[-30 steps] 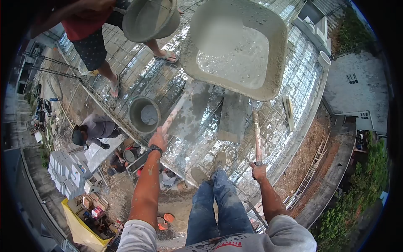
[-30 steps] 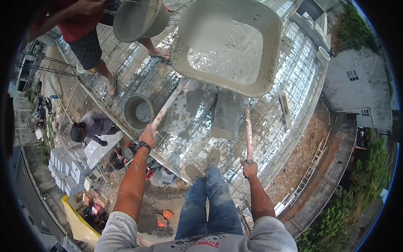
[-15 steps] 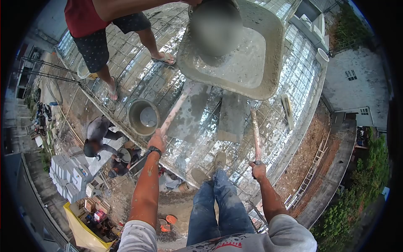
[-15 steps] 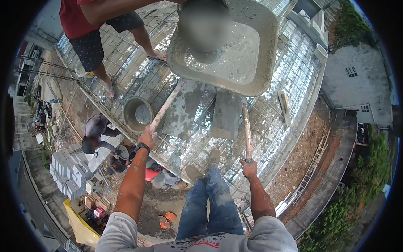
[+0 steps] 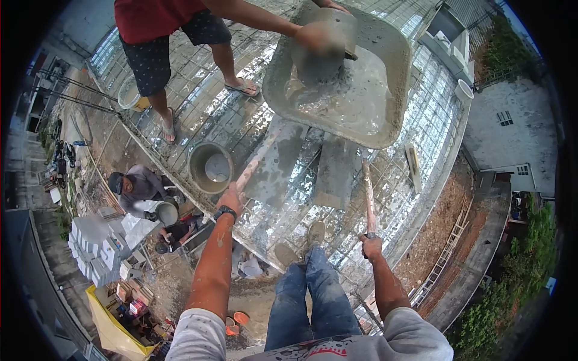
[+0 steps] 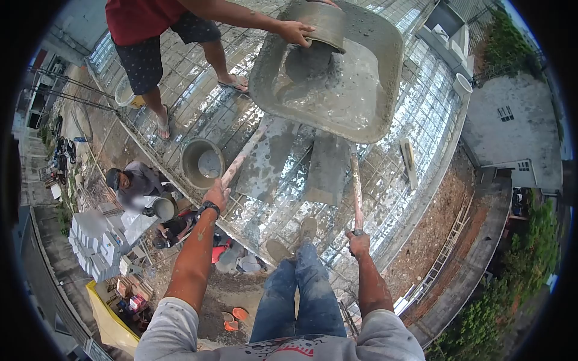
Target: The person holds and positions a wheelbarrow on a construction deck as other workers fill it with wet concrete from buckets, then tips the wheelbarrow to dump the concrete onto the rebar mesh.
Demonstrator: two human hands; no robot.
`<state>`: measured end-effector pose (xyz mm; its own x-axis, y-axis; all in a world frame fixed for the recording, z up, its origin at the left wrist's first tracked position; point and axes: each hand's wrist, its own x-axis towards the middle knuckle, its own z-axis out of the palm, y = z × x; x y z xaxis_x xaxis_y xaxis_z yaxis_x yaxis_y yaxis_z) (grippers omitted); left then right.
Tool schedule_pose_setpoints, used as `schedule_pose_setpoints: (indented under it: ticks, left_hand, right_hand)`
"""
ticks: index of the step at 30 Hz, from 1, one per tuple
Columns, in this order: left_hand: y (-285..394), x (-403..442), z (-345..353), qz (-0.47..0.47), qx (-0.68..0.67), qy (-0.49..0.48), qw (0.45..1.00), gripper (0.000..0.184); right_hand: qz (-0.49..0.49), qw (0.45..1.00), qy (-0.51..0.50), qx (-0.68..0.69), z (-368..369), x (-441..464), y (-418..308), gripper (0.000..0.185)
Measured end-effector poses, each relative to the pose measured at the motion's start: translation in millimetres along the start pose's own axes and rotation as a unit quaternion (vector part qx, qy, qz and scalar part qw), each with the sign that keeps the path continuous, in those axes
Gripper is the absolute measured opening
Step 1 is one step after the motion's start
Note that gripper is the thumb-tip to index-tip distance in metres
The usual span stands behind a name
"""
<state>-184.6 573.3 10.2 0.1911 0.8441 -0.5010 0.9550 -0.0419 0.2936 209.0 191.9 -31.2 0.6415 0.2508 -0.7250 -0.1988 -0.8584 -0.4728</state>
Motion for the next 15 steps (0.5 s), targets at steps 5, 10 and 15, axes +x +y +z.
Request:
schedule_pose_setpoints:
  ticks: [5,10,15]
  left_hand:
    - [-0.8,-0.5,-1.2,0.007,0.007,0.0,1.0,0.048]
    - [-2.1,0.9,1.7,0.002,0.012,-0.002,1.0,0.044]
    - [-6.4,0.8,3.6,0.005,0.005,0.001,1.0,0.046]
  right_hand:
    - [0.0,1.0,0.006,-0.009,0.4,-0.4,-3.5,0.025]
    - [-0.008,1.0,0.001,-0.012,0.0,-0.3,-3.4,0.026]
    - [-0.018,0.999,0.021,-0.03,3.3,3.2,-2.2,0.027]
